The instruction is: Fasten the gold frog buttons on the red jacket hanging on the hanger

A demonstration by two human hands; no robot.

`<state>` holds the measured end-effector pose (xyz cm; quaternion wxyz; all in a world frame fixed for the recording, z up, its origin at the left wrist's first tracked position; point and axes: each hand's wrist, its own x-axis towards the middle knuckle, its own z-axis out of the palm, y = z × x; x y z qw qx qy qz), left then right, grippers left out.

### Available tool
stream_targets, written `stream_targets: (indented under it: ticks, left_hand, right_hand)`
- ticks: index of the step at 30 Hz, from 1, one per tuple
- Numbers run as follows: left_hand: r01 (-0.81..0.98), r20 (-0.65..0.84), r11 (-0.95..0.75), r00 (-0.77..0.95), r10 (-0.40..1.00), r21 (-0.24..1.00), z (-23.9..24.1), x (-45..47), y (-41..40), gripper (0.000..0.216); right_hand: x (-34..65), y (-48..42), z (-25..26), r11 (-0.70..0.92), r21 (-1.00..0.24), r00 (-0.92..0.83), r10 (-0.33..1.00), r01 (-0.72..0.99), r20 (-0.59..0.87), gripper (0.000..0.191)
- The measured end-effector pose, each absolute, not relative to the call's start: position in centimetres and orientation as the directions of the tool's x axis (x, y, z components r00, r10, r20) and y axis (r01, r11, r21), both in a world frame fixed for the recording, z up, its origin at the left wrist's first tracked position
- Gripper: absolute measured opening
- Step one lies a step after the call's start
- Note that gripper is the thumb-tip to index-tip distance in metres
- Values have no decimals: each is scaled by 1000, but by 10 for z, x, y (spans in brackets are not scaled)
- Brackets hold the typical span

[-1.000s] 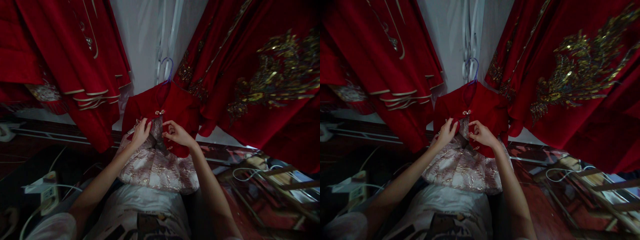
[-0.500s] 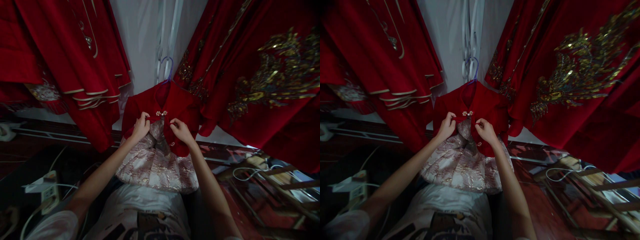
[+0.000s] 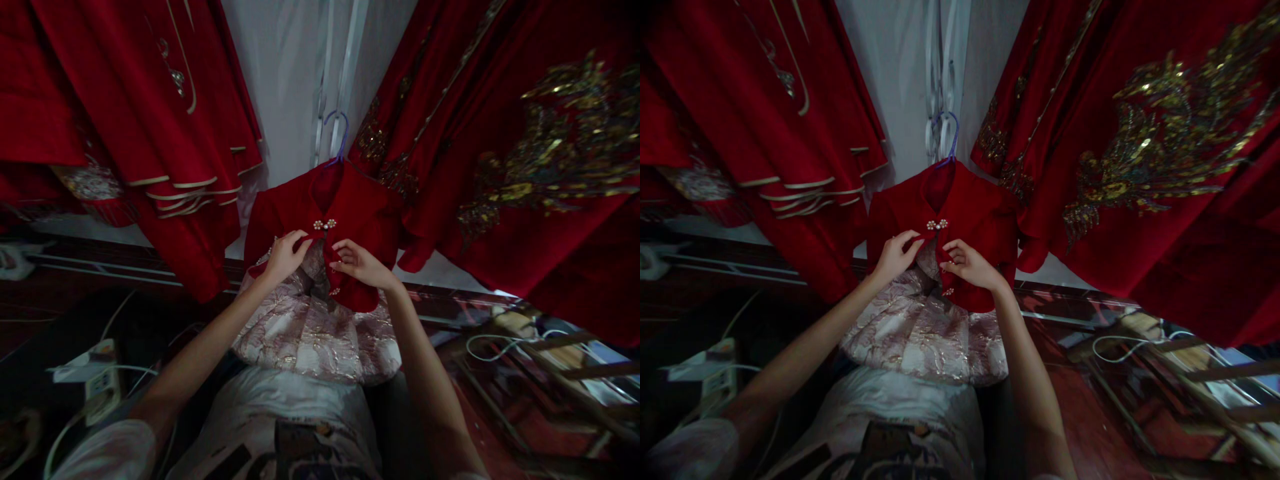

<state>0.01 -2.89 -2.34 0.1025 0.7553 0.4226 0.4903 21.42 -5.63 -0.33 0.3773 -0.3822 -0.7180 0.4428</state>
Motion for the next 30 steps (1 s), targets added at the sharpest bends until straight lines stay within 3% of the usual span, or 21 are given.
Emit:
stream_targets:
  ticks: [4,8,13,17,19,21,24,30]
  left_hand:
    - [569,625,-591,165,763,571,-28,-1,-29,33]
    - [481,579,-606,224,784,634,-36,-1,-33,27]
    - [458,576,-709,415,704,536,-35,-3,-45,24]
    - [655,716,-566,52,696,501,-41,-15,-32,16]
    - [700,717,-464,-100,690,544,-50,-24,-18,29]
    - [643,641,-430,-126,757,634,-59,-32,-5,35]
    - [528,532,-414,-86,842,741,-67,-41,5,25]
    - [492,511,-391,-135,849,778,-70,-45,7,18]
  right_hand:
    - [222,-62,6,257,-930,-391,909,264,141,42]
    - [224,-64,10,302,-890,-364,916,341,171,37]
    - [217,-66,11,314,-913,-361,909,261,209,34]
    - [215,-69,13,225,-962,-429,892,152,141,32]
    - [215,-71,15,185,-975,-457,883,126,108,33]
    - [213,-73,17,166,-981,-464,880,101,101,33]
    - [206,-74,17,157,-986,-455,883,51,118,31]
    - [179,-59,11,219,-974,-371,901,-58,224,33]
